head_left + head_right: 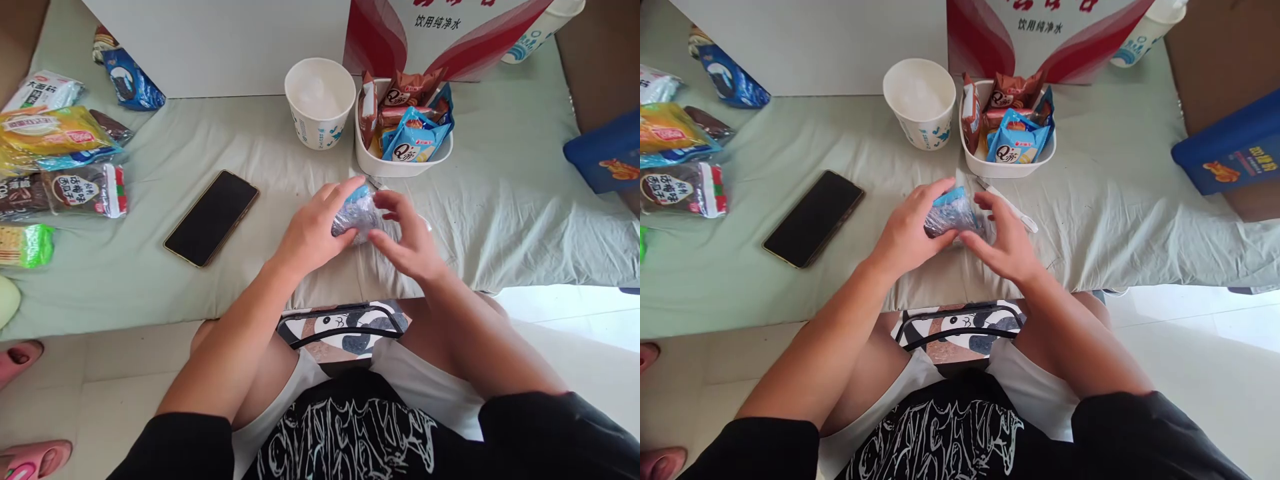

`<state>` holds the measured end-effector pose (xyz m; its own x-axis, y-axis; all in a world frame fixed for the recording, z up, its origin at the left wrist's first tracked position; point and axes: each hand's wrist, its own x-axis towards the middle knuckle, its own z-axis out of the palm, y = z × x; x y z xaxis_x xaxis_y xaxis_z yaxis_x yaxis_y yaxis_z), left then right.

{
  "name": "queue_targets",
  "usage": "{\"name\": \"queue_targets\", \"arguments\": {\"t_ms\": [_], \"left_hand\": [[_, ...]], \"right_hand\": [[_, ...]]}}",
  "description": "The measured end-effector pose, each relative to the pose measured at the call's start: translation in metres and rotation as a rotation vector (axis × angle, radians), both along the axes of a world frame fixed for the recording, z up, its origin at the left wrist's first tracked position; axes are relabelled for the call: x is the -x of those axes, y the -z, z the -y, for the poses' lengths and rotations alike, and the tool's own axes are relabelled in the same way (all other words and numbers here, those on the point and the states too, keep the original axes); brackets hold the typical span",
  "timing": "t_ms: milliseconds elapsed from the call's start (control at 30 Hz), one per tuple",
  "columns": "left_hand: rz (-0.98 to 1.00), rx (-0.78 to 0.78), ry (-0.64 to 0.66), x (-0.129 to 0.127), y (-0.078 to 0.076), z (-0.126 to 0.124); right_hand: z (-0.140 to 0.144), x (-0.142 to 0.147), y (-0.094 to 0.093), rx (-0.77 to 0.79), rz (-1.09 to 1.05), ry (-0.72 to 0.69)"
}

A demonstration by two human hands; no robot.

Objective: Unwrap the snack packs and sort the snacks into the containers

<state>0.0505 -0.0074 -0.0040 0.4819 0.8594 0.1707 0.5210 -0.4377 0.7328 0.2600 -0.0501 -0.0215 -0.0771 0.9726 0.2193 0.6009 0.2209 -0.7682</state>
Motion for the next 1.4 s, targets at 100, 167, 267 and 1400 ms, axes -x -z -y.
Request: {"name": "queue_targets", "arguments": {"t_ms": [100, 167, 267, 1400], "left_hand": [[0.119, 0.103, -0.039, -0.004, 0.010, 0.004], [0.232, 0.282, -0.067, -0.005, 0.017, 0.003], [0.427, 0.570, 0.003, -0.007, 0.019, 0.001], [0.711, 0.375, -0.419, 0.033, 0.025, -0.028]], "right_hand": [[-0.002, 0.014, 0.003, 0.071, -0.116, 0.020], [-0.005, 0.017, 0.007, 0.109, -0.227, 0.086], [-0.007, 0.015, 0.012, 0.148, -0.399, 0.111], [-0.007, -0.033, -0.013, 0.244, 0.265, 0.327]]}}
